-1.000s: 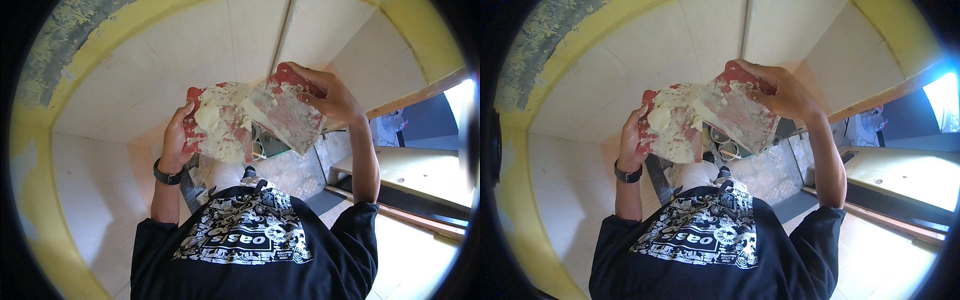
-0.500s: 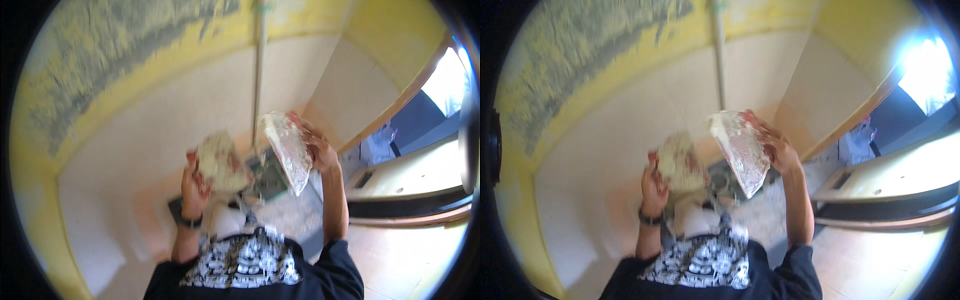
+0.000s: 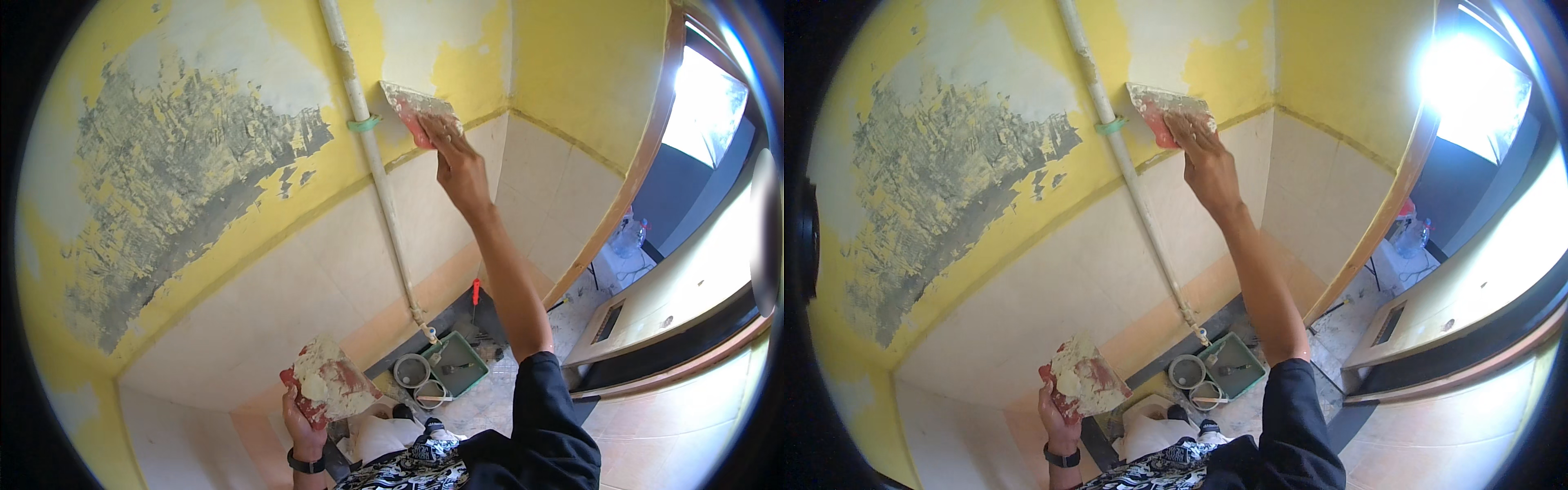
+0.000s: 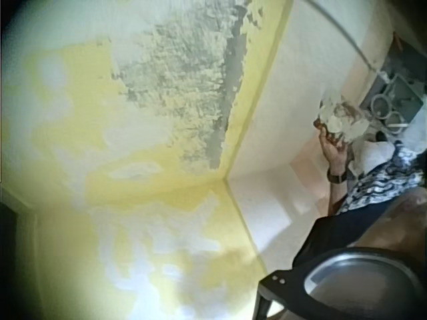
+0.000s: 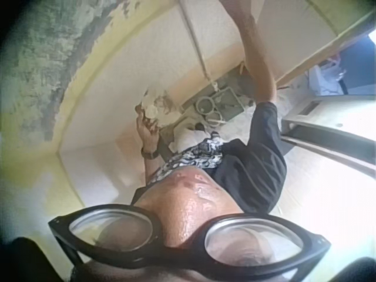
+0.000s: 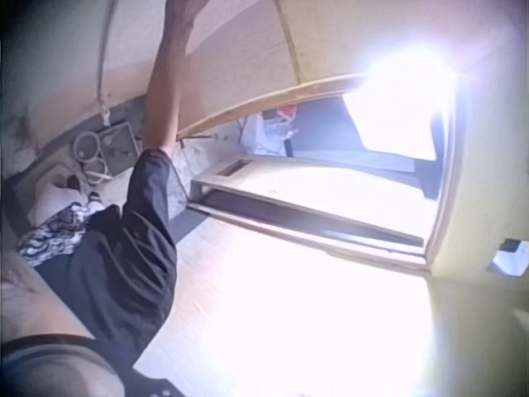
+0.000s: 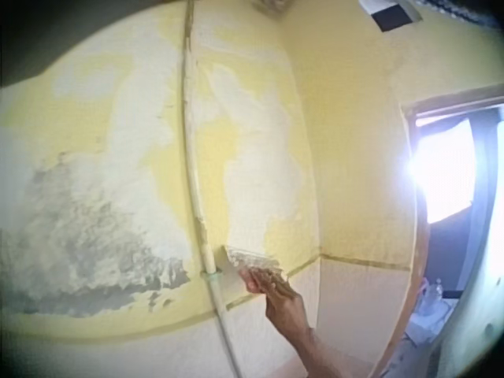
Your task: The person uses two putty knives to transfer and apply plaster to the upper section of a wall and around a vertical pipe.
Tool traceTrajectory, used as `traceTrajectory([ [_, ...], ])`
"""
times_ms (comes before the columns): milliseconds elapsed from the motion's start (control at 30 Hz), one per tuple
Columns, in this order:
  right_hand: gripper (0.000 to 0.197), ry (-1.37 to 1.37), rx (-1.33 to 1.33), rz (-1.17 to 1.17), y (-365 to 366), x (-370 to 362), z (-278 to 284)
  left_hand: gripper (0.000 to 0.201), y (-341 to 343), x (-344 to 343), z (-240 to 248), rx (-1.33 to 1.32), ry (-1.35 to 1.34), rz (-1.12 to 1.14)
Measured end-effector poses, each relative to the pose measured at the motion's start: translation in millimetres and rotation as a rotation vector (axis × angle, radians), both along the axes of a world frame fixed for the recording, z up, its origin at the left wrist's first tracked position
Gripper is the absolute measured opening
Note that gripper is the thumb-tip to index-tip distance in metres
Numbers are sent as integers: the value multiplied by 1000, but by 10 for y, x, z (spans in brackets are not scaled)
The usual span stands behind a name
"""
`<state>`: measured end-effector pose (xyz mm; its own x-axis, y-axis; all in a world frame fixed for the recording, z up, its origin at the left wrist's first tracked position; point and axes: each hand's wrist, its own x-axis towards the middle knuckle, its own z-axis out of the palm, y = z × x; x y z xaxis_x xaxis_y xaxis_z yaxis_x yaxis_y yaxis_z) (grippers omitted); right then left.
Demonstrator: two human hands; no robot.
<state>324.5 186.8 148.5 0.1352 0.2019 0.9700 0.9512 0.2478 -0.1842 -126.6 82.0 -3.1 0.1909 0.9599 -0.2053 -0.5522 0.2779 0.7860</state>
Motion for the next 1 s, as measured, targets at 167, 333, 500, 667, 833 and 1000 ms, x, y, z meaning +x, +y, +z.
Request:
traceTrajectory([
  [167,55,-24,-72,29,-93,99,-554,47,-71,-223,-139,-4,40,71],
  [333,54,207,28,93,-268,33,-58,48,-84,-343,-198,-33,83,94],
  [500,57,10,41,63,64,81,90,47,-84,-263,-126,-27,98,80],
  [667,57,-235,-135,16,111,195,-416,44,-81,-362,-197,-79,155,204],
  [833,51,-23,-254,104,-316,408,-490,42,-84,-533,-214,13,102,46],
  [1000,54,-22,33,25,-98,234,163,41,-66,-565,-218,-38,59,67],
])
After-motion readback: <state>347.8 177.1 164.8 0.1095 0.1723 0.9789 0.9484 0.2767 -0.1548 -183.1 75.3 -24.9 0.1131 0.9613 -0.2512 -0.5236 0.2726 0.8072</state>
